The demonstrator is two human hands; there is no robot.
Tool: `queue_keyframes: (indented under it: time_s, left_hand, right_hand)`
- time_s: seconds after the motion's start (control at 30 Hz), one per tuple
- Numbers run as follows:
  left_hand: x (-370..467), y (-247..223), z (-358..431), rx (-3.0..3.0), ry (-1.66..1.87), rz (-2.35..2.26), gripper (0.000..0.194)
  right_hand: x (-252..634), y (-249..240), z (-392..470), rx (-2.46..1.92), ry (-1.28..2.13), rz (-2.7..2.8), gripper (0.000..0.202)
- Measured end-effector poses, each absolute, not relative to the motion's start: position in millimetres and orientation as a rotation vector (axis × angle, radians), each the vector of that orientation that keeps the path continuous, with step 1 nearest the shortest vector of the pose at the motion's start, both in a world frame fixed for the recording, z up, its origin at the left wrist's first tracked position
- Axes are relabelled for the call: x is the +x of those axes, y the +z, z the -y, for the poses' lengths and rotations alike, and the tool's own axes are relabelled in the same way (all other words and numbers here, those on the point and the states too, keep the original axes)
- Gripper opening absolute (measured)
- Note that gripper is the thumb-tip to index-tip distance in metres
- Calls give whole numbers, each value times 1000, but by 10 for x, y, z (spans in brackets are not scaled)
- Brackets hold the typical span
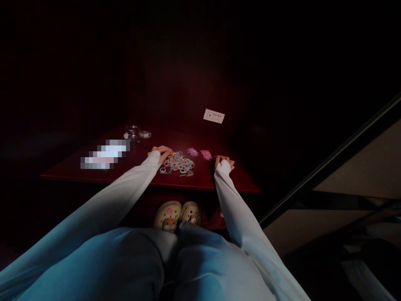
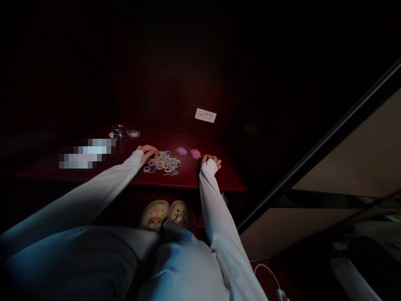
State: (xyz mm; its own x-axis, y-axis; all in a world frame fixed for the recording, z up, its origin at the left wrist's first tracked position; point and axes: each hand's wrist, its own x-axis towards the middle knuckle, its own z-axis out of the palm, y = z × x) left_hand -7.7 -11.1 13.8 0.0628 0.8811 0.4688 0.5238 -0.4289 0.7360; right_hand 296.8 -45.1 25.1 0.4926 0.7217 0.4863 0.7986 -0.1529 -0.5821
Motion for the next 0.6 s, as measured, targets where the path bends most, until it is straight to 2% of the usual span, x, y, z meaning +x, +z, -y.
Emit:
queue_keyframes:
  time_s: [0.13, 0.4, 0.6]
  left_hand:
    - [-33, 202, 170, 1859, 1362, -1428, 31]
    - [-30, 220, 186, 1827, 1406, -1470, 31]
    - [-30, 171, 120, 1858, 1363, -1487, 33]
  right_hand:
    - [2724, 284, 469, -1816, -208, 1494, 30]
    - [1867, 285, 584, -1424, -19, 2080, 25]
    - [1715, 303, 702, -1287, -26, 2318, 25]
